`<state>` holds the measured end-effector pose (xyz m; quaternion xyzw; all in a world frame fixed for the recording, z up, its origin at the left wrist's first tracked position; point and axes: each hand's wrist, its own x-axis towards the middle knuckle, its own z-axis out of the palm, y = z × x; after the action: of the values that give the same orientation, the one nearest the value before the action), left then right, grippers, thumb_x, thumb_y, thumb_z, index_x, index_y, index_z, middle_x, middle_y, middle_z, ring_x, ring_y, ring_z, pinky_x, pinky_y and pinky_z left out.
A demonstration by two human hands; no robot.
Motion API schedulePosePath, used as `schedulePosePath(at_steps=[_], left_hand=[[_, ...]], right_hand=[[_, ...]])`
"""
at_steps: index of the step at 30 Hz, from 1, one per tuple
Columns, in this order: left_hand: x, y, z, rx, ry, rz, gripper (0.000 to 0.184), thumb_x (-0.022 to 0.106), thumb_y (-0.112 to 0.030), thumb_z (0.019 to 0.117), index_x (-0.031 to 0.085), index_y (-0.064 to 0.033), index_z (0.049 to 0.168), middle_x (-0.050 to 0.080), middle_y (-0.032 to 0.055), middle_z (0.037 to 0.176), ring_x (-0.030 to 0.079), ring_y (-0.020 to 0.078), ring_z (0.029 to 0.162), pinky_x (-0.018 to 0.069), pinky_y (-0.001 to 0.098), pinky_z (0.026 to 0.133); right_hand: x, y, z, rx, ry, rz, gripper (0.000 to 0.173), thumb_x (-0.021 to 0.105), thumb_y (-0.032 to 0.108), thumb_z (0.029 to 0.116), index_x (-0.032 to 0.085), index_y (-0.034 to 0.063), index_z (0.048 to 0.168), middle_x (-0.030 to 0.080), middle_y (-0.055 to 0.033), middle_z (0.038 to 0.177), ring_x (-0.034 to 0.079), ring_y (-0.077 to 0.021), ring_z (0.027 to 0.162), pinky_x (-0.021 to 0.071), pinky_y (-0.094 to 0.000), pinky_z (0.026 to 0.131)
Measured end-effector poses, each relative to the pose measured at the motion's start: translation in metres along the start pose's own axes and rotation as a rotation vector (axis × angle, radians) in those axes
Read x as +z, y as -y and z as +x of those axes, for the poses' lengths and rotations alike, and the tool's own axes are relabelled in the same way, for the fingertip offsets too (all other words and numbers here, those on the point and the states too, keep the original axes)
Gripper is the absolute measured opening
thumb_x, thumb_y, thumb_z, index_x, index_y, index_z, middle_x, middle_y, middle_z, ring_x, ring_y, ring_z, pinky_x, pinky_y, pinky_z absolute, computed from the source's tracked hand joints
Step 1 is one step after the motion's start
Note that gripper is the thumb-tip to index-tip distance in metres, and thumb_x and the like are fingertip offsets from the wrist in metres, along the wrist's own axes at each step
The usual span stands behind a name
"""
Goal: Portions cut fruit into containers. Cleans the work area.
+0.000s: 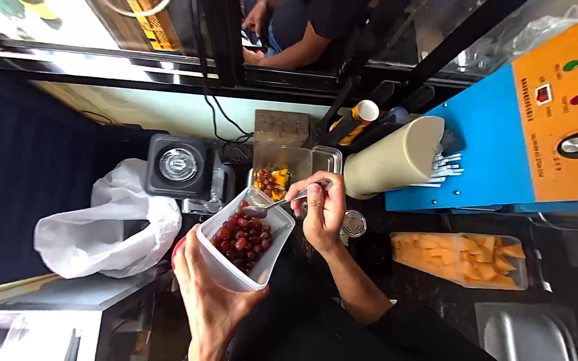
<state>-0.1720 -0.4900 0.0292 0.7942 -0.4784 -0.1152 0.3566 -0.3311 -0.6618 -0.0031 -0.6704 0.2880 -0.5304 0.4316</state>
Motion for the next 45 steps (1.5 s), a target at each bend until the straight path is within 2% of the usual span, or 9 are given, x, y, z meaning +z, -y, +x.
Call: schedulePosePath(at_steps=[6, 13, 17, 21, 24, 32, 36, 39, 45], left_hand=[[-0.051, 0.087, -0.094, 0.059, -0.253, -0.489, 0.132, 0.092, -0.065, 0.0540, 0.028, -0.0063, 0.153, 0.048, 0.0092, 0.147, 0.049, 0.0166, 0.137, 0.0425, 0.0365, 0.116], [-0.090, 0.169, -0.166, 0.092, -0.617, -0.497, 0.134, 0.092, -0.065, 0.0520, 0.029, 0.0031, 0.149, 0.055, 0.0121, 0.139, 0.054, 0.0147, 0.131, 0.0452, 0.0336, 0.113], [-0.137, 0.210, -0.213, 0.163, -0.719, -0.446, 0.121, 0.095, -0.054, 0.0533, 0.034, -0.0141, 0.150, 0.052, 0.0097, 0.140, 0.052, 0.0191, 0.130, 0.0428, 0.0388, 0.113], [-0.178, 0.246, -0.277, 0.079, -0.852, -0.324, 0.117, 0.092, -0.060, 0.0536, 0.037, -0.0175, 0.148, 0.053, 0.0124, 0.138, 0.049, 0.0248, 0.132, 0.0394, 0.0448, 0.113], [-0.214, 0.259, -0.343, -0.091, -0.946, -0.282, 0.123, 0.095, -0.057, 0.0512, 0.036, -0.0098, 0.148, 0.054, 0.0134, 0.138, 0.052, 0.0215, 0.130, 0.0428, 0.0407, 0.113], [-0.266, 0.317, -0.429, -0.409, -1.111, -0.095, 0.133, 0.088, -0.059, 0.0538, 0.028, 0.0217, 0.141, 0.048, 0.0352, 0.139, 0.050, 0.0298, 0.132, 0.0413, 0.0359, 0.113], [-0.270, 0.351, -0.416, -0.293, -1.056, -0.308, 0.137, 0.090, -0.063, 0.0521, 0.027, 0.0197, 0.142, 0.049, 0.0303, 0.139, 0.050, 0.0264, 0.133, 0.0426, 0.0357, 0.113], [-0.272, 0.372, -0.394, -0.260, -0.924, -0.456, 0.140, 0.096, -0.055, 0.0488, 0.024, 0.0114, 0.149, 0.047, 0.0249, 0.145, 0.048, 0.0231, 0.136, 0.0427, 0.0353, 0.115], [-0.277, 0.387, -0.363, -0.229, -0.824, -0.573, 0.143, 0.099, -0.049, 0.0468, 0.020, 0.0016, 0.155, 0.047, 0.0225, 0.146, 0.055, 0.0226, 0.130, 0.0484, 0.0378, 0.110]], right_hand=[[0.057, 0.070, -0.033, 0.081, 0.149, 0.277, 0.017, 0.039, 0.027, 0.1122, 0.051, 0.0171, 0.118, 0.071, -0.0013, 0.092, 0.066, -0.0077, 0.064, 0.0551, -0.0207, 0.053], [0.179, 0.157, -0.108, 0.088, 0.489, 0.286, 0.017, 0.045, 0.017, 0.1100, 0.051, 0.0054, 0.121, 0.073, -0.0046, 0.089, 0.064, -0.0067, 0.064, 0.0534, -0.0203, 0.055], [0.264, 0.188, -0.161, 0.416, 0.841, 0.013, 0.023, 0.052, 0.021, 0.1078, 0.049, 0.0025, 0.121, 0.076, -0.0037, 0.086, 0.065, -0.0088, 0.055, 0.0549, -0.0242, 0.051], [0.348, 0.217, -0.216, 0.162, 0.987, -0.645, 0.048, 0.065, 0.048, 0.0981, 0.072, 0.0006, 0.102, 0.072, -0.0163, 0.084, 0.071, -0.0341, 0.081, 0.0569, -0.0574, 0.080], [0.374, 0.239, -0.238, -0.063, 0.802, -0.619, 0.054, 0.057, 0.056, 0.0988, 0.073, 0.0068, 0.085, 0.068, -0.0112, 0.068, 0.069, -0.0313, 0.065, 0.0548, -0.0590, 0.065], [0.486, 0.096, -0.248, 0.195, 0.897, -0.941, 0.087, 0.073, 0.061, 0.0864, 0.058, -0.0141, 0.129, 0.049, -0.0388, 0.141, 0.045, -0.0556, 0.134, 0.0407, -0.0681, 0.106], [0.503, 0.120, -0.255, 0.356, 0.885, -0.426, 0.052, 0.070, 0.028, 0.0963, 0.055, -0.0126, 0.125, 0.061, -0.0310, 0.118, 0.060, -0.0378, 0.109, 0.0490, -0.0519, 0.097], [0.494, 0.200, -0.276, 0.118, 0.968, -0.067, 0.039, 0.045, 0.009, 0.0989, 0.048, -0.0129, 0.131, 0.061, -0.0242, 0.131, 0.064, -0.0236, 0.116, 0.0544, -0.0411, 0.099], [0.485, 0.278, -0.368, -0.662, 1.107, -0.229, 0.023, 0.057, 0.016, 0.0975, 0.063, -0.0029, 0.108, 0.055, -0.0264, 0.145, 0.047, -0.0429, 0.142, 0.0372, -0.0630, 0.116]])
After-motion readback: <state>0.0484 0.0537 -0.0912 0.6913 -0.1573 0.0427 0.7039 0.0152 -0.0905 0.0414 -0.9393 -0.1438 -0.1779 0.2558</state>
